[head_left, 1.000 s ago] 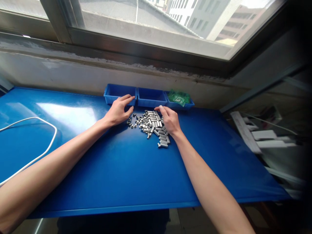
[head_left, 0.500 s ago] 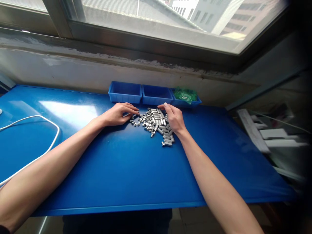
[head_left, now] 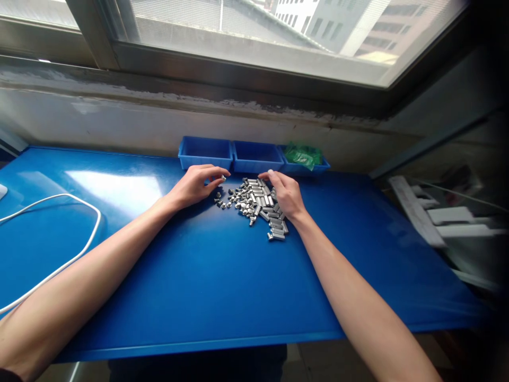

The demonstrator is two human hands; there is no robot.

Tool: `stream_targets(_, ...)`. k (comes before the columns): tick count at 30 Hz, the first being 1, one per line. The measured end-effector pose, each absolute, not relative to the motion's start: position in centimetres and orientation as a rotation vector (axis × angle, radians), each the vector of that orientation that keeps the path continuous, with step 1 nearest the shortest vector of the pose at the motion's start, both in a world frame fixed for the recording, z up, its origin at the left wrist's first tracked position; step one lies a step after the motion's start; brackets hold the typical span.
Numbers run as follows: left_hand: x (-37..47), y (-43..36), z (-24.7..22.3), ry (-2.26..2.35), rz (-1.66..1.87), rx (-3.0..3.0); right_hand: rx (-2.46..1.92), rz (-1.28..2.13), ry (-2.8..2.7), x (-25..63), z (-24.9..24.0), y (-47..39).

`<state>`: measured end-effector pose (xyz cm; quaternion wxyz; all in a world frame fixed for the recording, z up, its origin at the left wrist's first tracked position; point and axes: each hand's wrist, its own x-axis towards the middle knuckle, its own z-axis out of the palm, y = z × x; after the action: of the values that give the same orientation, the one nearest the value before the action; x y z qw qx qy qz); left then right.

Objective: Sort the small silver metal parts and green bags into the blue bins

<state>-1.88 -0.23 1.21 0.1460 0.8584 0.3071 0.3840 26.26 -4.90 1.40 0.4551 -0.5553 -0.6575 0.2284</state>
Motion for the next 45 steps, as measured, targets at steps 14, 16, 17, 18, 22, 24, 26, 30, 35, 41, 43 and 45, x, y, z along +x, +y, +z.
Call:
stream_targets(14,-1.5,0.5,3.1,1.102,1.432,1.895,-1.362,0.566,-1.622,26.3,1.3,-4.7)
stream_targets(16,-1.9,-0.3,3.2,1.055,1.39,2.06,-1.361,0.567,-1.623,26.4,1.2,-4.7)
stream_targets(17,-2.1,-0.6,3.2,1.013,1.318,2.188,-1.362,0.569,-1.623,26.4,1.2,-4.7)
stream_targets(18,-2.3,-1.0,3.1,0.958,1.216,2.328,-1.363,0.572,-1.623,26.4,1.2,-4.7)
stream_targets(22,-3.2,-1.6,2.5,0.798,0.797,2.631,-1.363,0.568,-1.62,26.4,1.2,-4.7)
stream_targets(24,-3.3,-1.5,2.2,0.795,0.722,2.656,-1.364,0.563,-1.619,26.3,1.2,-4.7)
stream_targets(26,-3.4,-1.5,1.9,0.803,0.701,2.666,-1.364,0.561,-1.62,26.3,1.2,-4.7)
stream_targets(30,-3.2,-1.5,1.6,0.823,0.672,2.697,-1.362,0.569,-1.625,26.3,1.3,-4.7)
stream_targets(35,-3.0,-1.3,1.2,0.848,0.723,2.634,-1.379,0.555,-1.627,26.3,1.2,-4.7)
stream_targets(41,-3.2,-0.7,0.7,0.838,0.896,2.583,-1.368,0.567,-1.623,26.3,1.3,-4.7)
stream_targets(43,-3.2,-0.7,0.7,0.832,0.929,2.565,-1.367,0.567,-1.622,26.3,1.3,-4.7)
stream_targets(45,-3.1,-0.7,0.8,0.829,0.951,2.544,-1.366,0.565,-1.622,26.3,1.3,-4.7)
